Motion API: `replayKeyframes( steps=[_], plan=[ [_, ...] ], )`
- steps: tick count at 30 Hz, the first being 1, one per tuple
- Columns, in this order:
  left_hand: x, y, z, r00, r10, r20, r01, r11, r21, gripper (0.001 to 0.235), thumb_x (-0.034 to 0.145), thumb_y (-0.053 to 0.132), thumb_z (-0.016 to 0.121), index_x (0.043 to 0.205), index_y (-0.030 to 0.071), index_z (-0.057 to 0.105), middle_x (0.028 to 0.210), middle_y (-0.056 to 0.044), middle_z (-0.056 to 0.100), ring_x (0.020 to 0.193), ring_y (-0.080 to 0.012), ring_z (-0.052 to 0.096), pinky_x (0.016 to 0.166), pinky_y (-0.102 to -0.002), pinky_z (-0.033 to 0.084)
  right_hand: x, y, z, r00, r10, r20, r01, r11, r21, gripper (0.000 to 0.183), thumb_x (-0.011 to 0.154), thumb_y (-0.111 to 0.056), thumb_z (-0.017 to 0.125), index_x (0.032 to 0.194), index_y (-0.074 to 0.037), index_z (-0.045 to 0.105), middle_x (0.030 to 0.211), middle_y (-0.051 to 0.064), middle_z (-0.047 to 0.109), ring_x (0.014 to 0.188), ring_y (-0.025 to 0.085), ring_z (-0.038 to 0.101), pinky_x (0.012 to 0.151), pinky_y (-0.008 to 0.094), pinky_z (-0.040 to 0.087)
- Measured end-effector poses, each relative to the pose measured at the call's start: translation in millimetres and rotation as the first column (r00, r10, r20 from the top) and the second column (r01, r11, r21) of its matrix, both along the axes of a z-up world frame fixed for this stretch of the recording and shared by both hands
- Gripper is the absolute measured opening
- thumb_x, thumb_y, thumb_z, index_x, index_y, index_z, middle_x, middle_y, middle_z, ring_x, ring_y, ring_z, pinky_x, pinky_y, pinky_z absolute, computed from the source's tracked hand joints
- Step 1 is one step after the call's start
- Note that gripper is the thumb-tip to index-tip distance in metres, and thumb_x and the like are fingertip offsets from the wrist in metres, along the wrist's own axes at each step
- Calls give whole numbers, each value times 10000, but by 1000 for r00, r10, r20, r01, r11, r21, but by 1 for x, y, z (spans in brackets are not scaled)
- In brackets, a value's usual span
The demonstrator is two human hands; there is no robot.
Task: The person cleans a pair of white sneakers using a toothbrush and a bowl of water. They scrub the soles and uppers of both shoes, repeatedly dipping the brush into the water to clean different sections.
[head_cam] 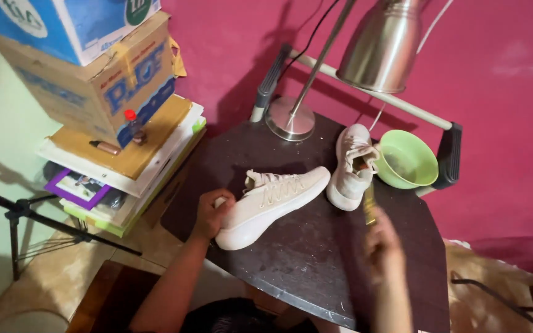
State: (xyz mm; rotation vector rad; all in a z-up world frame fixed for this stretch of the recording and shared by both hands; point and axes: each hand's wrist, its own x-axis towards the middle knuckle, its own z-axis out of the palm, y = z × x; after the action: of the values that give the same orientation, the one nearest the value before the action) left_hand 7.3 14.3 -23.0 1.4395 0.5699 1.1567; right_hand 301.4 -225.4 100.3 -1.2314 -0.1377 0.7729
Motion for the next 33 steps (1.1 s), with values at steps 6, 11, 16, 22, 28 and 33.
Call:
replayKeyframes(
  steps=[6,11,16,22,28,33],
  plan=[
    [3,0,-4,1000,9,28,-7,997,-75,276,884,338,684,755,94,692,732,29,636,680,-97,536,598,-333,391,-128,-33,-98,479,243,843,-485,874,23,143,1033,-89,519,1032,-159,643,1397,234,637,1357,405,584,1169,559,403],
    [2,1,-5,999,33,-7,-34,999,-39,223,873,272,675,764,79,702,735,27,643,707,-95,548,634,-311,425,-154,-28,-71,186,379,907,-494,833,-247,396,987,-24,522,1365,-15,638,814,74,664,619,155,475,527,324,407],
    [2,3,-7,999,33,-16,-34,997,-66,214,861,260,687,749,79,705,713,47,616,689,-78,521,607,-302,400,-85,-31,-97,59,320,945,-280,914,-292,416,952,-34,459,1296,-64,692,828,35,676,637,197,589,652,332,507],
    [4,4,-9,1000,-6,25,8,997,-71,250,864,303,707,758,76,718,748,41,649,715,-81,547,625,-319,420,-46,-30,-92,-169,324,931,254,927,-276,644,886,30,573,1478,-225,573,747,-24,474,560,161,481,477,362,500],
    [4,4,-11,999,-15,31,18,996,-84,272,875,318,709,765,69,710,746,29,646,713,-91,546,629,-328,422,-132,-43,-98,45,332,942,-158,934,-321,542,943,-24,546,1462,-178,571,715,-4,485,587,160,500,581,312,482],
    [5,4,-14,1000,2,9,-2,997,-76,257,856,316,704,772,73,720,752,24,663,727,-88,558,641,-315,430,-179,-46,-57,217,417,882,-265,895,-358,444,972,-58,553,1376,-191,681,734,-12,523,574,121,494,561,259,409]
  ],
)
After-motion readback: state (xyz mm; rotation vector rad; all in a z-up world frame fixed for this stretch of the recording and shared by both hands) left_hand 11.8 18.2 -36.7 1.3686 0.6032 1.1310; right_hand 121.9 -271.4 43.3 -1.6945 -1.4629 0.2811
